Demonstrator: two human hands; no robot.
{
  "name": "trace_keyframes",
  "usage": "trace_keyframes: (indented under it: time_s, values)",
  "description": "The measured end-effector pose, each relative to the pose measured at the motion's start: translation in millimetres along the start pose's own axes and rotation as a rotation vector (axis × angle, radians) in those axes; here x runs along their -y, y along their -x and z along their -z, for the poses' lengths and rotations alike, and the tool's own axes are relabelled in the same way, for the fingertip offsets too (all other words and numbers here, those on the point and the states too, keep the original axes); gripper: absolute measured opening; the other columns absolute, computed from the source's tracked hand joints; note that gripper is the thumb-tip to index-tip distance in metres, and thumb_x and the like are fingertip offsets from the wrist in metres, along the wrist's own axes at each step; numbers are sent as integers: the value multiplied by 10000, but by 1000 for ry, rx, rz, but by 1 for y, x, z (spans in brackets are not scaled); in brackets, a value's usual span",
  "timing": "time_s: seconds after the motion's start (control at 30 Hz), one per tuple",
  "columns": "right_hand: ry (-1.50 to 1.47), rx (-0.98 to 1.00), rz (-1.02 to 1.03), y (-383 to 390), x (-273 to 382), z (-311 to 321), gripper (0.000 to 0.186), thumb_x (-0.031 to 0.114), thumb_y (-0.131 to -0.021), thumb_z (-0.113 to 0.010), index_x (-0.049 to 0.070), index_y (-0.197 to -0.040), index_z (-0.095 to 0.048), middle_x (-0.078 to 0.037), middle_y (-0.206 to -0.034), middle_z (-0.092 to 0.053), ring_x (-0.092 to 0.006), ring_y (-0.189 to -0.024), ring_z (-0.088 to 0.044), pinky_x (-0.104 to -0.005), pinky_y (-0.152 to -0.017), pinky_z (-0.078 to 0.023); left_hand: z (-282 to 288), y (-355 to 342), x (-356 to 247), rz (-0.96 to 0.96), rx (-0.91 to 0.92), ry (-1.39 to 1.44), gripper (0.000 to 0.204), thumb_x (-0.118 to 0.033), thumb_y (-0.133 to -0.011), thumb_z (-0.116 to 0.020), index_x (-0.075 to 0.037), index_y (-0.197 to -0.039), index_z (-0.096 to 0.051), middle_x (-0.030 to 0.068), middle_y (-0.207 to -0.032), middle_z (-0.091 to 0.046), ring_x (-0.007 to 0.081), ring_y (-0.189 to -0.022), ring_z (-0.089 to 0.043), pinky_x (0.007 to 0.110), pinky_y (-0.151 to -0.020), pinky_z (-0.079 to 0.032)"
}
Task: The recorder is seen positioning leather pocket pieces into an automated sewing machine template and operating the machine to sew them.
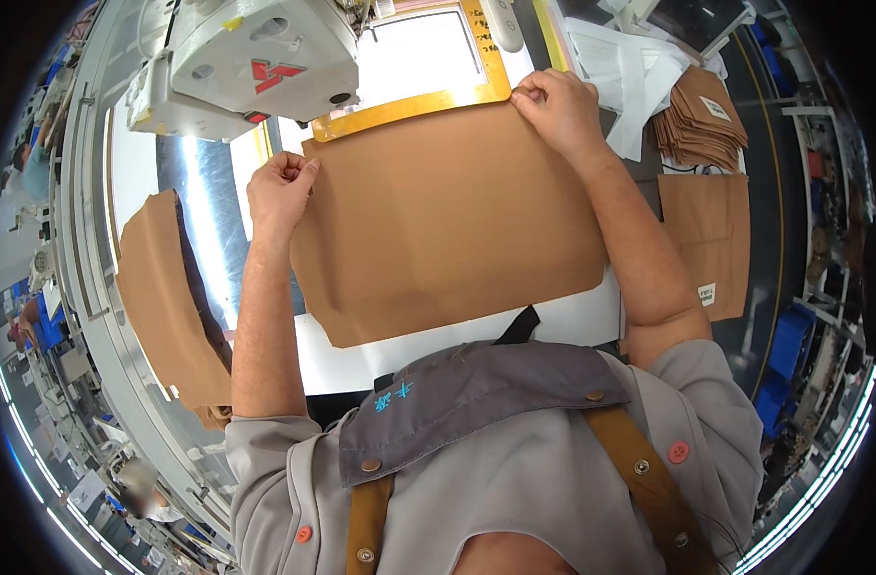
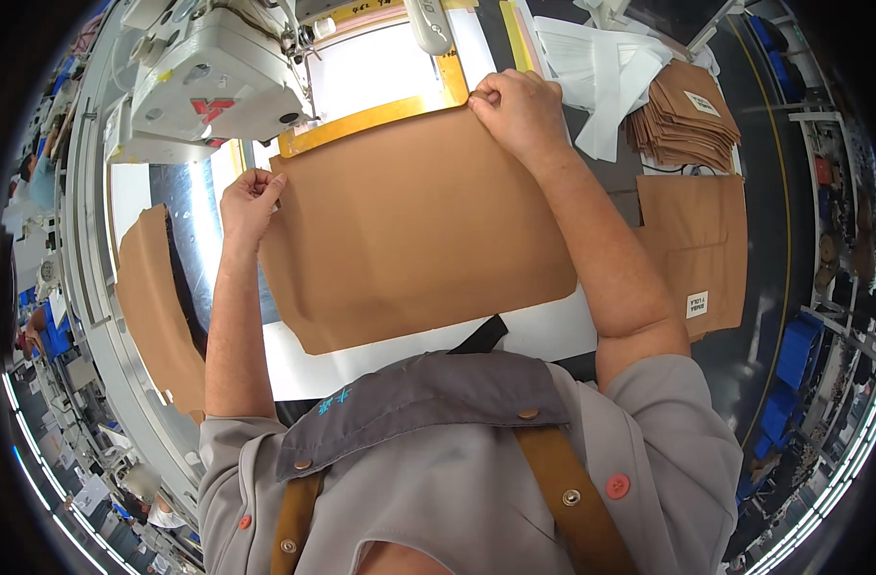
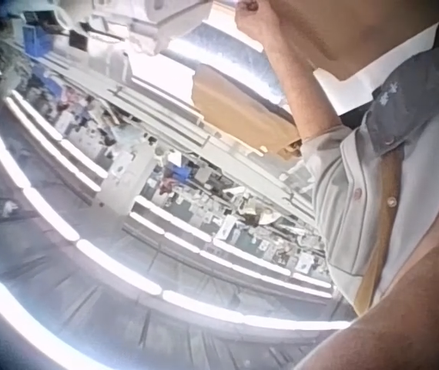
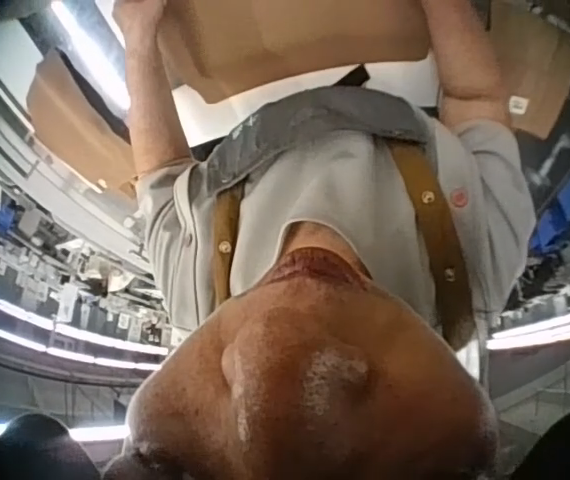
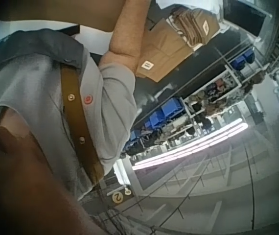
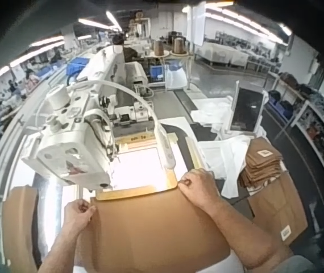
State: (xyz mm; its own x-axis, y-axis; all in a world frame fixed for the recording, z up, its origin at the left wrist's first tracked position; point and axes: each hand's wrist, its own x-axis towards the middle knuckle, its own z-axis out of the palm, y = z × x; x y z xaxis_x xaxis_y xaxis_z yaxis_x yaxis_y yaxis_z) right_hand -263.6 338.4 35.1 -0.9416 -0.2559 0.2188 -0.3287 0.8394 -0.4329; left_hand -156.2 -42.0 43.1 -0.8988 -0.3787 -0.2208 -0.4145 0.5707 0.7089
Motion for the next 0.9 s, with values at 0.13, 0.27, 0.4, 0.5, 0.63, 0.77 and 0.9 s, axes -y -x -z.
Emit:
trace_keyframes:
  time_s: [0.13,0.27,0.4,0.5,0.63,0.77,0.9]
  values:
    - [17,32,-22,-17,-7,-5,169,314,-871,-758,148,-906,-765,38,-827,-696,-192,-890,-661,-417,-867,-449,1,-20,1,-16,-10,-26,204,-245,-889,-763,-46,-864,-730,2,-713,-682,79,-631,-616,261,-615,-480]
    - [40,16,-67,-45,-15,-9,207,358,-887,-754,154,-915,-771,35,-842,-716,-196,-886,-671,-425,-863,-451,-4,-58,3,-65,-62,-79,184,-219,-881,-754,-42,-929,-757,40,-759,-715,142,-682,-655,300,-672,-517]
    - [-3,44,-119,-87,-19,-16,242,401,-894,-751,162,-921,-779,23,-857,-745,-193,-910,-699,-420,-880,-465,-16,-111,27,-367,-301,-290,221,-154,-892,-706,-27,-1066,-755,145,-1000,-750,258,-910,-708,354,-823,-552]
    - [-6,126,-145,-125,-11,-15,282,417,-923,-719,161,-1030,-772,6,-980,-765,-209,-995,-703,-448,-946,-466,-4,-138,34,-383,-310,-319,227,-150,-897,-697,-20,-1076,-750,151,-1023,-746,267,-934,-701,363,-845,-543]
    - [0,-88,-65,-166,-34,-34,296,362,-867,-733,70,-845,-769,-172,-897,-738,-360,-893,-711,-475,-810,-552,8,-137,41,-432,-286,-340,235,-145,-905,-685,-10,-1088,-742,159,-1054,-740,280,-964,-693,376,-874,-530]
    - [-29,-119,2,-200,-37,-45,291,365,-855,-753,79,-899,-776,-158,-930,-754,-357,-917,-719,-464,-834,-555,21,-133,45,-470,-271,-359,243,-139,-912,-673,0,-1101,-735,167,-1084,-734,293,-995,-684,389,-902,-518]
    - [-73,-63,-105,-217,-35,-47,286,335,-882,-748,55,-936,-767,-173,-943,-752,-372,-919,-719,-448,-874,-554,53,-134,63,-508,-246,-371,251,-134,-919,-661,10,-1114,-727,174,-1115,-729,306,-1026,-676,402,-931,-506]
